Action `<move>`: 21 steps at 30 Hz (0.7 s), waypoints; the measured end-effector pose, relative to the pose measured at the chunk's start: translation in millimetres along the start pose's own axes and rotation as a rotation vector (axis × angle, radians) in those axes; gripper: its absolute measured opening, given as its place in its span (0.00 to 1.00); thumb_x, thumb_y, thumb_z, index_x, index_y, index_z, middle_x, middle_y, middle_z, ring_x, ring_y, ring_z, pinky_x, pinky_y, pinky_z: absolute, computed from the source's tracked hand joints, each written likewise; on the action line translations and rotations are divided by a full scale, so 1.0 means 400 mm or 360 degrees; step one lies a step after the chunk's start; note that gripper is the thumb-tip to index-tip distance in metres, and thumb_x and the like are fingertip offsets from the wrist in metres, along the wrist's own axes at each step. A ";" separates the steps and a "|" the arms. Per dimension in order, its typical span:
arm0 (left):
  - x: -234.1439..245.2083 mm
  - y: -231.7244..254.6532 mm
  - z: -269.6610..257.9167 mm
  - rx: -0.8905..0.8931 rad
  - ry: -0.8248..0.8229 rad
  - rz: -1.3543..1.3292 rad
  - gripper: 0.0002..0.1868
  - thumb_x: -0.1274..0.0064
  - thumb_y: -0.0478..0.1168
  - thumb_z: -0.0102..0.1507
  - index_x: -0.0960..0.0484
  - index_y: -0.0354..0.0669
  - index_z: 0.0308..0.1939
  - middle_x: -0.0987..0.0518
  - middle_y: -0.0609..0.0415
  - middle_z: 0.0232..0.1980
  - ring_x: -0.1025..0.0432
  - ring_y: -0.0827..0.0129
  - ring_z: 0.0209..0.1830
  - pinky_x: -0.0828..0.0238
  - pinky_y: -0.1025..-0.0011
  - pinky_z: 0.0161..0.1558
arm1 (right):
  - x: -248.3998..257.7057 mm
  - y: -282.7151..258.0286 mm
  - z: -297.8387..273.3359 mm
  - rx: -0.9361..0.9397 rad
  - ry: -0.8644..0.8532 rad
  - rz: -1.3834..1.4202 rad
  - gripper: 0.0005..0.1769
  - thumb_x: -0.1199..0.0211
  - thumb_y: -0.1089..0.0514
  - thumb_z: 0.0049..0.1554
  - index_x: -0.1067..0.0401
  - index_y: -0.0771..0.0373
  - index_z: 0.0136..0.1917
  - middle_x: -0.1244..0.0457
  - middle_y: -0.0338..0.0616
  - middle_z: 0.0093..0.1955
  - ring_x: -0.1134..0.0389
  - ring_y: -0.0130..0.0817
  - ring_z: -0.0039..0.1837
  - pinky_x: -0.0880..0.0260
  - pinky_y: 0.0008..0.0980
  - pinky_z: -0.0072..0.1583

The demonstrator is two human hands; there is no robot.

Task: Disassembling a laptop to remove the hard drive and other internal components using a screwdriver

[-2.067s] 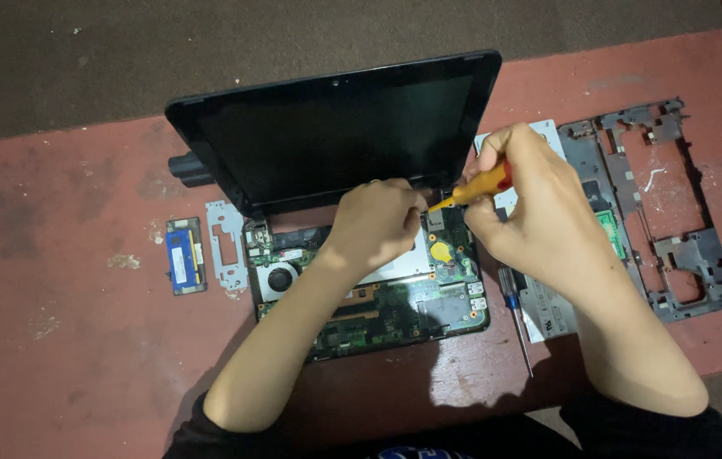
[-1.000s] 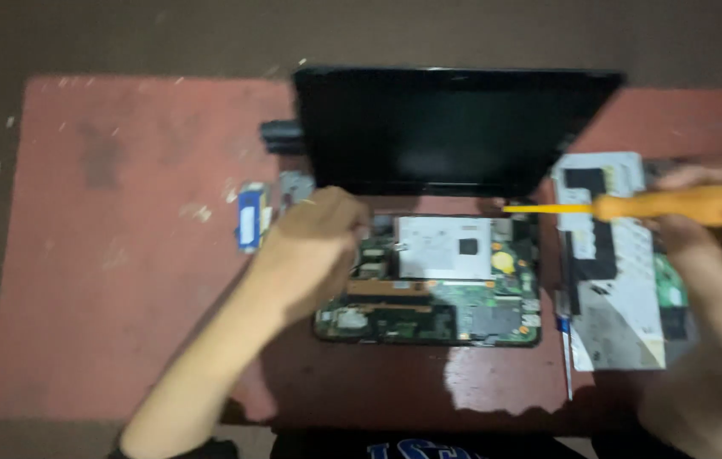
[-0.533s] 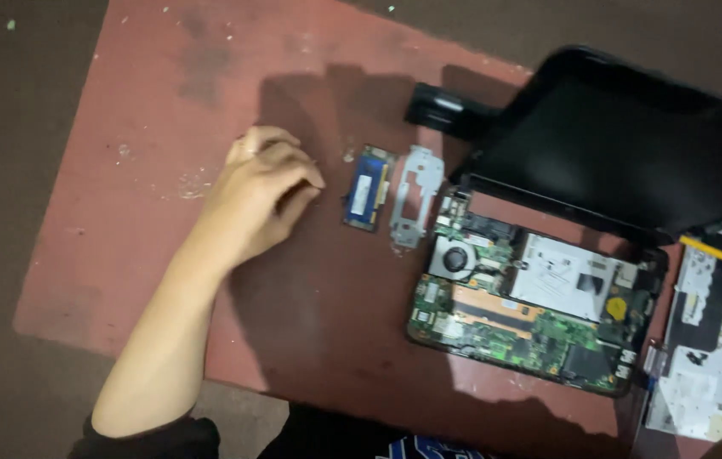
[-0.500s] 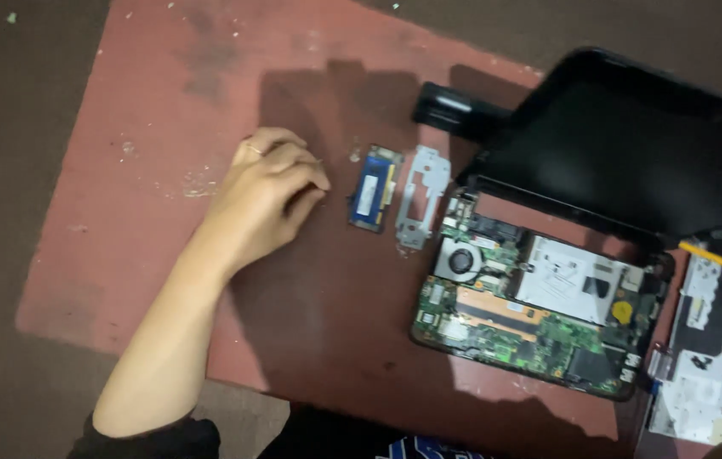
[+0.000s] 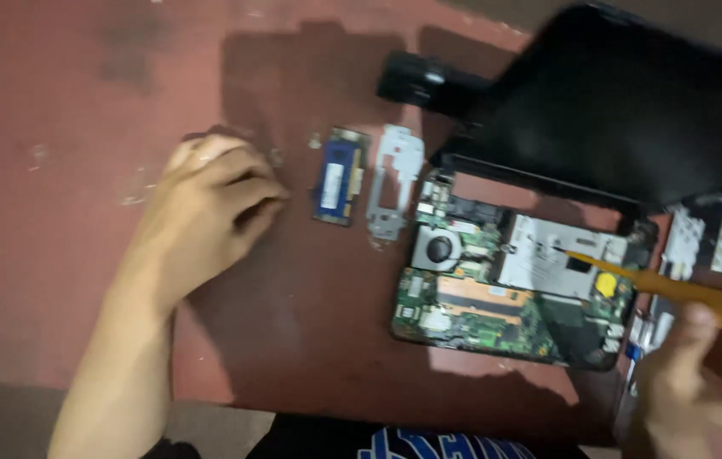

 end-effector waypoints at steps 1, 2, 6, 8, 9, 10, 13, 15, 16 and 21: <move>0.007 0.006 0.001 0.0042 0.0009 0.0031 0.01 0.40 0.34 0.61 0.15 0.43 0.36 0.22 0.55 0.40 0.31 0.55 0.51 0.38 0.57 0.54 | 0.022 -0.067 0.064 0.0119 -0.0163 0.0474 0.22 0.48 0.61 0.76 0.43 0.86 0.71 0.38 0.63 0.59 0.35 0.52 0.55 0.35 0.41 0.57; 0.001 0.004 0.000 0.0020 -0.0006 0.0012 0.01 0.40 0.34 0.61 0.15 0.43 0.36 0.22 0.55 0.40 0.31 0.55 0.51 0.38 0.57 0.54 | 0.012 -0.067 0.068 0.0098 -0.0173 0.0451 0.22 0.48 0.61 0.76 0.43 0.86 0.71 0.38 0.63 0.59 0.35 0.52 0.55 0.35 0.41 0.57; -0.002 0.002 -0.007 0.0043 -0.0035 0.0083 0.05 0.37 0.33 0.58 0.14 0.44 0.38 0.23 0.57 0.43 0.31 0.57 0.53 0.37 0.57 0.54 | -0.004 -0.086 0.071 0.0108 0.0223 0.1227 0.28 0.42 0.62 0.62 0.50 0.72 0.69 0.49 0.62 0.60 0.42 0.54 0.57 0.37 0.42 0.52; -0.004 0.000 -0.010 0.0043 -0.0052 0.0121 0.05 0.37 0.34 0.59 0.14 0.45 0.39 0.23 0.58 0.43 0.31 0.57 0.54 0.37 0.57 0.53 | 0.009 -0.114 0.088 0.0124 0.0177 0.1197 0.26 0.41 0.62 0.62 0.50 0.73 0.67 0.50 0.59 0.58 0.39 0.53 0.48 0.35 0.40 0.44; -0.007 -0.002 -0.013 0.0052 -0.0041 0.0136 0.05 0.37 0.34 0.59 0.14 0.46 0.39 0.23 0.59 0.44 0.31 0.58 0.54 0.38 0.58 0.54 | 0.017 -0.135 0.107 0.0181 0.0046 0.1382 0.25 0.44 0.66 0.62 0.52 0.70 0.66 0.46 0.64 0.56 0.35 0.55 0.49 0.30 0.39 0.46; -0.010 -0.006 -0.017 0.0061 -0.0030 0.0150 0.05 0.37 0.34 0.60 0.14 0.47 0.39 0.23 0.60 0.44 0.31 0.59 0.54 0.38 0.59 0.54 | 0.026 -0.157 0.126 0.0238 -0.0087 0.1566 0.25 0.46 0.71 0.62 0.54 0.67 0.66 0.42 0.68 0.55 0.30 0.56 0.49 0.24 0.39 0.49; -0.002 0.001 -0.010 0.0068 -0.0060 0.0149 0.06 0.36 0.35 0.59 0.14 0.45 0.40 0.22 0.60 0.44 0.31 0.59 0.54 0.38 0.59 0.54 | 0.009 -0.165 0.137 0.0286 0.0006 0.1620 0.24 0.44 0.71 0.61 0.51 0.68 0.66 0.41 0.67 0.50 0.29 0.57 0.49 0.23 0.39 0.48; -0.004 0.000 -0.010 0.0075 -0.0053 0.0149 0.05 0.36 0.35 0.59 0.14 0.46 0.39 0.22 0.61 0.44 0.31 0.60 0.53 0.37 0.60 0.54 | 0.011 -0.171 0.139 0.0259 -0.0012 0.1642 0.23 0.45 0.73 0.61 0.51 0.68 0.65 0.43 0.67 0.51 0.29 0.57 0.50 0.22 0.41 0.50; -0.005 0.000 -0.011 0.0087 -0.0045 0.0151 0.05 0.37 0.35 0.60 0.14 0.47 0.39 0.22 0.62 0.44 0.31 0.60 0.53 0.37 0.61 0.54 | 0.011 -0.175 0.140 0.0236 -0.0033 0.1668 0.23 0.45 0.74 0.61 0.51 0.68 0.64 0.44 0.66 0.52 0.30 0.56 0.51 0.21 0.43 0.51; -0.004 0.001 -0.010 0.0074 -0.0032 0.0123 0.05 0.36 0.34 0.60 0.14 0.46 0.39 0.22 0.60 0.44 0.30 0.60 0.53 0.38 0.61 0.55 | 0.009 -0.177 0.141 0.0247 -0.0029 0.1628 0.20 0.44 0.71 0.62 0.50 0.69 0.62 0.43 0.69 0.52 0.29 0.58 0.50 0.21 0.43 0.49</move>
Point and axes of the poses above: each hand's wrist, its own z-axis towards the middle knuckle, its own x-axis out of the back of the hand, y = z × x, the point moved 1 cm from there along z, towards the middle knuckle
